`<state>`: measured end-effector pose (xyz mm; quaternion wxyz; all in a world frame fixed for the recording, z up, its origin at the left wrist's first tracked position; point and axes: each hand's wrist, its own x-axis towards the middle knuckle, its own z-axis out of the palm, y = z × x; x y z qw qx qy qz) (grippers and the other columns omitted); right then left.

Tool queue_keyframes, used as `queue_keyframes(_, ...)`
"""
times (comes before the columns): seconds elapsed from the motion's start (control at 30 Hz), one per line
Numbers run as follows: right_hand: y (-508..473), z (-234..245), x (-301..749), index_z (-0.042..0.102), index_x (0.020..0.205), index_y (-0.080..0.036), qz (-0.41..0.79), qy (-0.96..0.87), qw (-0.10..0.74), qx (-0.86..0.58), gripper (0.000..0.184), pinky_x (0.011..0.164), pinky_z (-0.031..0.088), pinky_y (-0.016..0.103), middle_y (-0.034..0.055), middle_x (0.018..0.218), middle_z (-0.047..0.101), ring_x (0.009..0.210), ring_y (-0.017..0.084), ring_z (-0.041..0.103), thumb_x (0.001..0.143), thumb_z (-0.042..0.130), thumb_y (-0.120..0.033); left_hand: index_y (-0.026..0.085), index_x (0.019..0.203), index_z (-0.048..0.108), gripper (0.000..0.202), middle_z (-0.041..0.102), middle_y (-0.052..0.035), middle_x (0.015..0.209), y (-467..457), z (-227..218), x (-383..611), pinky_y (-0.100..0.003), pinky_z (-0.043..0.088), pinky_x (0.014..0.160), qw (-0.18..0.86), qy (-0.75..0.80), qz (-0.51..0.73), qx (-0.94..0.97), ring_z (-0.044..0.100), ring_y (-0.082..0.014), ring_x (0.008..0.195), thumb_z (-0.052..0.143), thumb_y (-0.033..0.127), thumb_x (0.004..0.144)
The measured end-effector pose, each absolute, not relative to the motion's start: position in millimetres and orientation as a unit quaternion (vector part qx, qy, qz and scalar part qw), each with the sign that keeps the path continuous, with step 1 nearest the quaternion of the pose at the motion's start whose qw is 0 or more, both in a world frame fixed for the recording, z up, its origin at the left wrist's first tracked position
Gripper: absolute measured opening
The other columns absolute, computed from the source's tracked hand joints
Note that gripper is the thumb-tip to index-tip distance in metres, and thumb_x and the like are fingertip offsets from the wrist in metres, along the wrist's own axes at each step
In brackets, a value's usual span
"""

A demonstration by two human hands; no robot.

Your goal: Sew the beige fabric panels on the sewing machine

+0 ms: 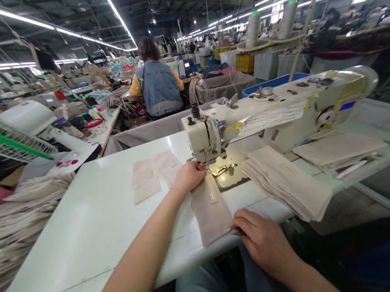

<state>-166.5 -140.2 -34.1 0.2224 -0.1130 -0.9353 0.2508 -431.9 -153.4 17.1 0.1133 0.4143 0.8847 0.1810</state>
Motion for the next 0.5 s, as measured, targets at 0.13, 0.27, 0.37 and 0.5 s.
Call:
queue_keyframes(0.13,-139,-32,-170,0.062,0.099,-0.021,0.241,-0.938,0.220,-0.116,0.035,0.072,0.041,0.026,0.0035,0.100,0.063,0.088,0.018,0.060,0.080,0.047,0.003,0.018,0.069,0.063,0.013,0.064,-0.0033,0.068,-153,16,-431,-0.027,0.034,0.056,0.094,0.887,0.180,0.415,0.056,-0.0175,0.061,0.059,0.025,0.079)
queue_keyframes(0.27,-138,-30,-171,0.063,0.099,-0.022,0.236,-0.939,0.218,-0.122,0.037,0.072,0.044,0.026,0.0036,0.100,0.064,0.088,0.018,0.061,0.077,0.046,0.003,0.017,0.079,0.066,0.016,0.068,-0.0069,0.085,-165,17,-428,-0.028,0.043,0.069,0.054,0.878,0.192,0.436,0.062,-0.0206,0.079,0.056,0.028,0.087)
queue_keyframes(0.37,-138,-28,-170,0.064,0.099,-0.022,0.240,-0.938,0.221,-0.117,0.040,0.074,0.047,0.026,0.0044,0.106,0.066,0.090,0.018,0.063,0.076,0.045,0.005,0.015,0.096,0.068,0.031,0.066,-0.0136,0.105,-183,19,-432,-0.035,0.047,0.085,-0.027,0.884,0.165,0.437,0.061,-0.0266,0.101,0.042,0.032,0.098)
queue_keyframes(0.5,-138,-26,-169,0.066,0.102,-0.021,0.234,-0.940,0.231,-0.090,0.046,0.081,0.052,0.028,0.0066,0.116,0.069,0.096,0.019,0.065,0.071,0.045,0.006,0.011,0.099,0.068,0.038,0.065,-0.0175,0.104,-211,23,-437,-0.043,0.050,0.086,-0.089,0.897,0.059,0.430,0.060,-0.0320,0.102,0.035,0.030,0.101)
